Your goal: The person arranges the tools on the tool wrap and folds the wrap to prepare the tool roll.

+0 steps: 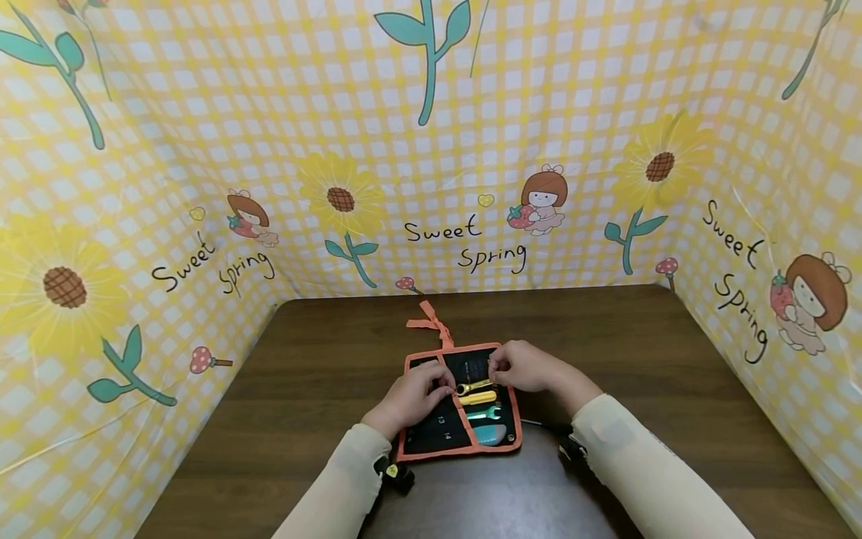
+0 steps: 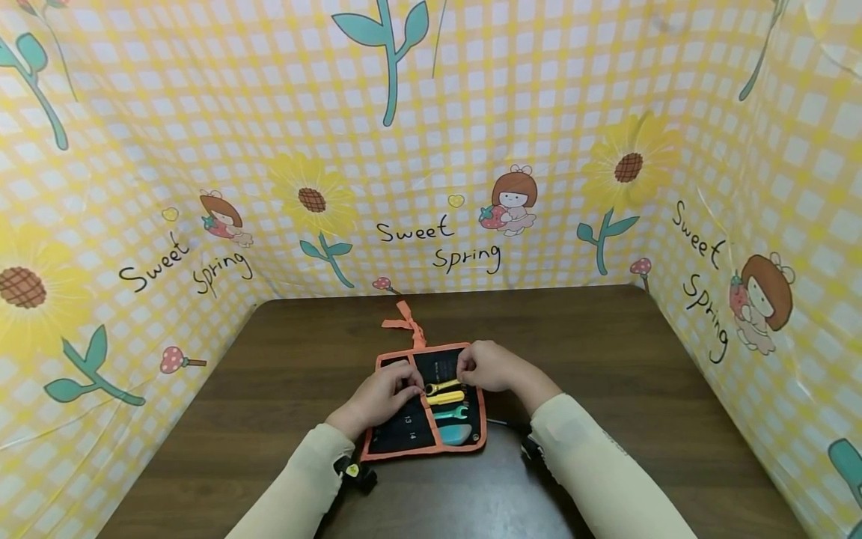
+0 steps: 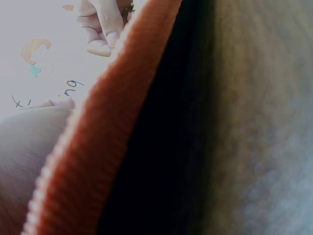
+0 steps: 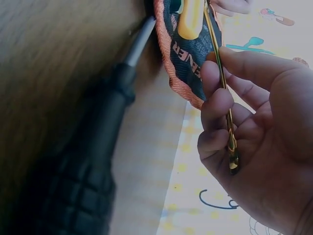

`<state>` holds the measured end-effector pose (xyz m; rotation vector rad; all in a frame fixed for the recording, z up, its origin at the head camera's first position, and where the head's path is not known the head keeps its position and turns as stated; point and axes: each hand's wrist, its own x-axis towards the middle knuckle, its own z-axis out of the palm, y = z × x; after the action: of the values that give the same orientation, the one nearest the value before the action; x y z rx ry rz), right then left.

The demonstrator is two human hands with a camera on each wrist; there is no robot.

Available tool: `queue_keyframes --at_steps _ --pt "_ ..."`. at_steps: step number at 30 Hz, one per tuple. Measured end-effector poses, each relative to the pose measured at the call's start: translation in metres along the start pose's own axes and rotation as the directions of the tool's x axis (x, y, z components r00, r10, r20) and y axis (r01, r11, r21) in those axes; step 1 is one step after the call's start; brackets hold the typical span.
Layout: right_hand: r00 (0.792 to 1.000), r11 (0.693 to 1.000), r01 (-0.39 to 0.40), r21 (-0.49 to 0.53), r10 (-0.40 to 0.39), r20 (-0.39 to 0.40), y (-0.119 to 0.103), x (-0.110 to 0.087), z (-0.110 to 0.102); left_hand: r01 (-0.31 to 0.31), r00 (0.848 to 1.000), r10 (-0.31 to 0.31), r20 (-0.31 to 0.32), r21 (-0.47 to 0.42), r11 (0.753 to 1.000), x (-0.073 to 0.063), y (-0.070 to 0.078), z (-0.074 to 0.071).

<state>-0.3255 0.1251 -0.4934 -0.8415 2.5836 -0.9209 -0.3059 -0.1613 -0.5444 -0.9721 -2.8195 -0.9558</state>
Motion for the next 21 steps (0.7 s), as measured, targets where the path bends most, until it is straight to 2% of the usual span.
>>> queue_keyframes --at_steps 12,21 --pt "1.000 0.998 -0.009 0.066 0.008 0.030 0.004 0.006 0.001 -0.023 1.000 0.023 -0.003 -0.004 1.000 0.000 0.001 -0.001" --pt "0.999 0.997 -0.035 0.072 0.034 0.007 -0.006 0.010 0.004 -0.049 0.999 0.050 0.017 -0.014 0.999 0.000 0.002 -0.001"
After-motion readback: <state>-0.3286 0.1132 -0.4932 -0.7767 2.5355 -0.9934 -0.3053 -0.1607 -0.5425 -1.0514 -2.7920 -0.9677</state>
